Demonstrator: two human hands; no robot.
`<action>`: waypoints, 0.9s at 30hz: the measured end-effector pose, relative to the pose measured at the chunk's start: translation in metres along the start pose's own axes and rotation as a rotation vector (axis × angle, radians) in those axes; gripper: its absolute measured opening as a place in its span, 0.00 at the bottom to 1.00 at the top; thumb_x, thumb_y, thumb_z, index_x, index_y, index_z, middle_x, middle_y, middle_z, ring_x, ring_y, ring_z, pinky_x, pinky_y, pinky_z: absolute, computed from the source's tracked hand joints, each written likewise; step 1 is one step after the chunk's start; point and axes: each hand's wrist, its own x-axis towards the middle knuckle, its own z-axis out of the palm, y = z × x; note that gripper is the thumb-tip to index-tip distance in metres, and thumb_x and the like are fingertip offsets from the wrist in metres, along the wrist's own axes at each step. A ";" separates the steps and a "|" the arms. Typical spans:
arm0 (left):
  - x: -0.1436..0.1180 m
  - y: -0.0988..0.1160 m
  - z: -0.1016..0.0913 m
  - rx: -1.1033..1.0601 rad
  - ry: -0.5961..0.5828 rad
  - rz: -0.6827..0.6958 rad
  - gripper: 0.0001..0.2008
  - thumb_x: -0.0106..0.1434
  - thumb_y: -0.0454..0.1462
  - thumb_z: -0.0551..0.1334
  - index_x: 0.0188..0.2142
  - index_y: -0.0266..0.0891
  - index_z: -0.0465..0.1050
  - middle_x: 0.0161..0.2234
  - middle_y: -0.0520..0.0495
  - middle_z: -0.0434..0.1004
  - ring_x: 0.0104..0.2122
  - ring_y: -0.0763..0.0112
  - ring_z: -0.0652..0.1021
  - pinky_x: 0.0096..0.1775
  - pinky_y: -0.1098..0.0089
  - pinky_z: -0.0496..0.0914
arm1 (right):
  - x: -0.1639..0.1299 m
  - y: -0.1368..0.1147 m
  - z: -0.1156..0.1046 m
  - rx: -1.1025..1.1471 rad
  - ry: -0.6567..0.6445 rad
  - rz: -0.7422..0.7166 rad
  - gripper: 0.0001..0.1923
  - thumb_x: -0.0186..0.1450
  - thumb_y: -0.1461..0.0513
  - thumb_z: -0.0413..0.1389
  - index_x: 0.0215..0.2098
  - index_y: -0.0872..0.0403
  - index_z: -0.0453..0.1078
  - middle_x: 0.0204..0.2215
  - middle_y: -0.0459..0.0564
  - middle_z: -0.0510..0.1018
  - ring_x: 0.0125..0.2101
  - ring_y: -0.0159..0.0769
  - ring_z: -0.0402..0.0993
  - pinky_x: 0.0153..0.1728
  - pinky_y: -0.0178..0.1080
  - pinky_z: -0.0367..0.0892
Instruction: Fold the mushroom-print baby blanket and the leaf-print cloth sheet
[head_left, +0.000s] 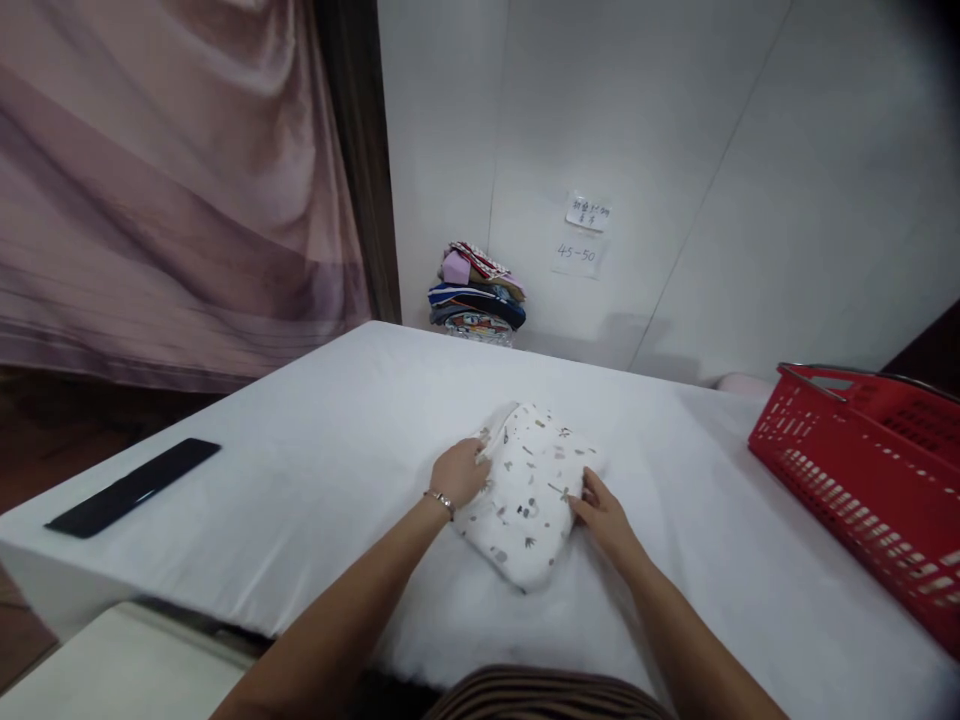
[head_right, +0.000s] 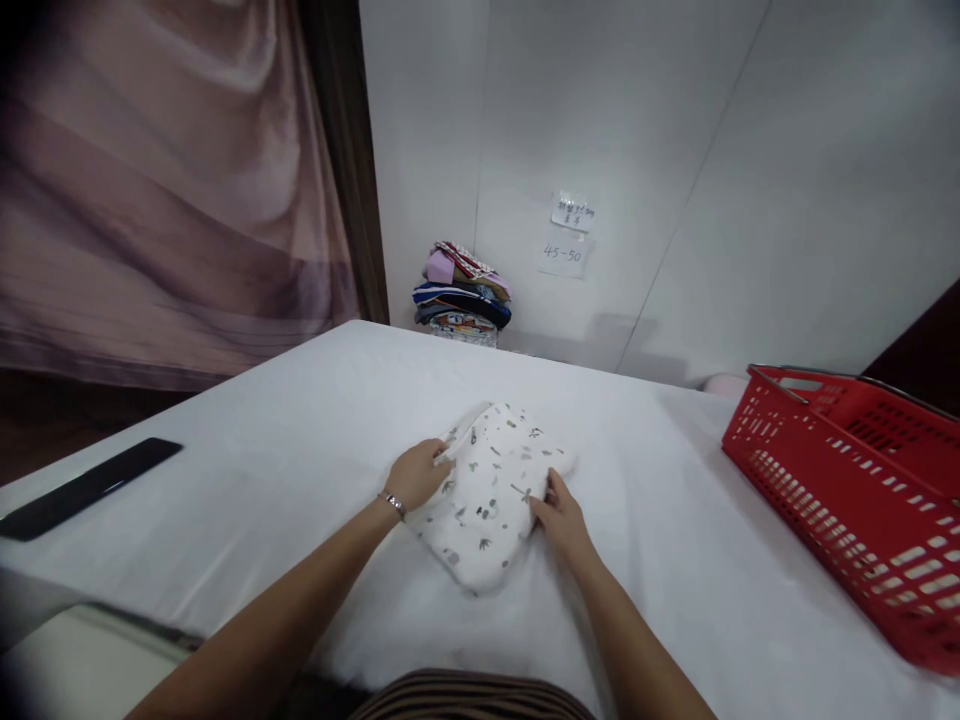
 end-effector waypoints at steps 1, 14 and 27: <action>-0.006 0.011 -0.002 -0.019 0.029 0.065 0.12 0.57 0.38 0.55 0.41 0.41 0.70 0.43 0.47 0.74 0.42 0.65 0.73 0.42 0.67 0.64 | -0.002 -0.005 -0.004 -0.091 0.040 -0.057 0.30 0.49 0.56 0.63 0.50 0.52 0.68 0.55 0.55 0.66 0.52 0.48 0.64 0.46 0.46 0.67; -0.083 0.107 0.038 -0.060 -0.414 0.635 0.09 0.57 0.39 0.57 0.36 0.43 0.72 0.34 0.50 0.76 0.34 0.66 0.75 0.36 0.68 0.66 | -0.044 -0.022 -0.016 0.316 -0.023 0.100 0.30 0.55 0.53 0.61 0.54 0.51 0.64 0.49 0.50 0.73 0.49 0.43 0.69 0.49 0.43 0.66; -0.049 0.100 0.047 -0.007 -0.306 0.512 0.10 0.56 0.43 0.58 0.36 0.42 0.69 0.37 0.47 0.73 0.38 0.63 0.73 0.35 0.68 0.64 | -0.054 -0.044 -0.024 -0.067 -0.213 -0.082 0.20 0.56 0.49 0.57 0.42 0.53 0.74 0.41 0.51 0.77 0.52 0.45 0.65 0.55 0.46 0.56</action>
